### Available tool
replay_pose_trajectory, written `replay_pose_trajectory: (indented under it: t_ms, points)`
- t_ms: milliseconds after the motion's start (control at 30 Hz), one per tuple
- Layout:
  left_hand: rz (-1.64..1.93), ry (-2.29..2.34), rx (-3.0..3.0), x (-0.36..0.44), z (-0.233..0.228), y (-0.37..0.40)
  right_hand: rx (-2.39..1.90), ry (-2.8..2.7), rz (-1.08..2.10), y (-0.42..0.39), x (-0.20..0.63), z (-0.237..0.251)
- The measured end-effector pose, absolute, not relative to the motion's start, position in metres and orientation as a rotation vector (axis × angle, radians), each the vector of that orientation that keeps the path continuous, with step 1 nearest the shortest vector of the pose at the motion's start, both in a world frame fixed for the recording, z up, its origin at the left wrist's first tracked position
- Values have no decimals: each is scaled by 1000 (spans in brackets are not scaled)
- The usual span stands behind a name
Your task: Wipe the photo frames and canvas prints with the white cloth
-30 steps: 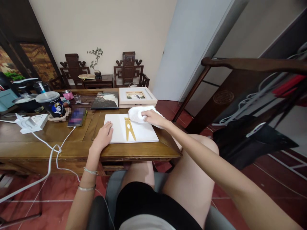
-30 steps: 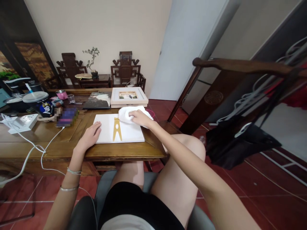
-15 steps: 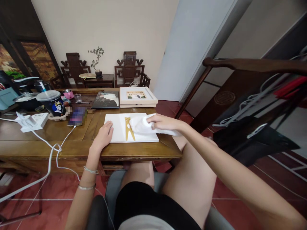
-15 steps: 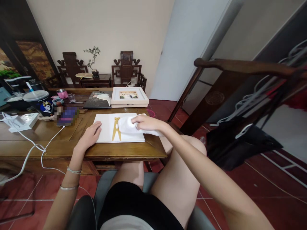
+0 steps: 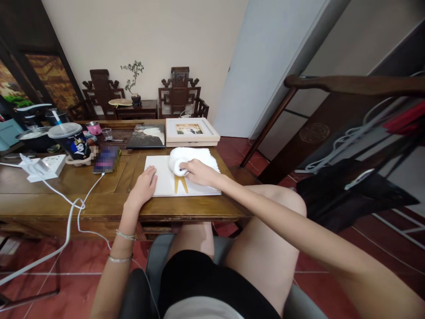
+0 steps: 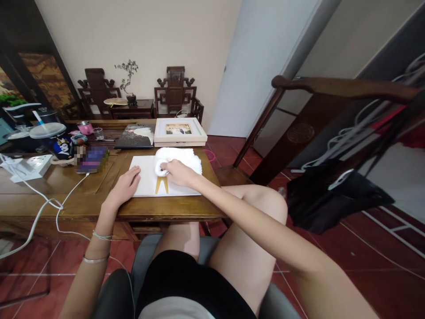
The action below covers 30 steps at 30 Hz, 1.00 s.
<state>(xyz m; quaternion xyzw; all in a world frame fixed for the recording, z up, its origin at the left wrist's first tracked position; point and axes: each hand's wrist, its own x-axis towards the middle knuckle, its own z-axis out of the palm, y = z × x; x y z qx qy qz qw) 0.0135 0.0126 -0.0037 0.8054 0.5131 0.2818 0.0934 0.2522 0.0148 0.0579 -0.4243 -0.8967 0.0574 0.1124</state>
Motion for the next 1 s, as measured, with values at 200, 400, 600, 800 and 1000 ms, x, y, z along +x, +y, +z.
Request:
replay_pose_trajectory:
  t_ms: [200, 400, 600, 800, 1000]
  points:
    - [822, 1540, 2390, 16, -2, 10, -1023, -2863, 371, -52, 254, 89]
    - [847, 1530, 2390, 14, -4, 11, -816, -2879, 636, -47, 252, 102]
    - [829, 1527, 2383, 13, -4, 12, -953, -2707, 439, 24, 250, 86]
    - [829, 1527, 2389, 13, -3, 11, -1204, -2568, 227, 53, 233, 67]
    - [842, 1532, 2398, 14, -7, 13, -1169, -2689, 68, -3, 226, 58]
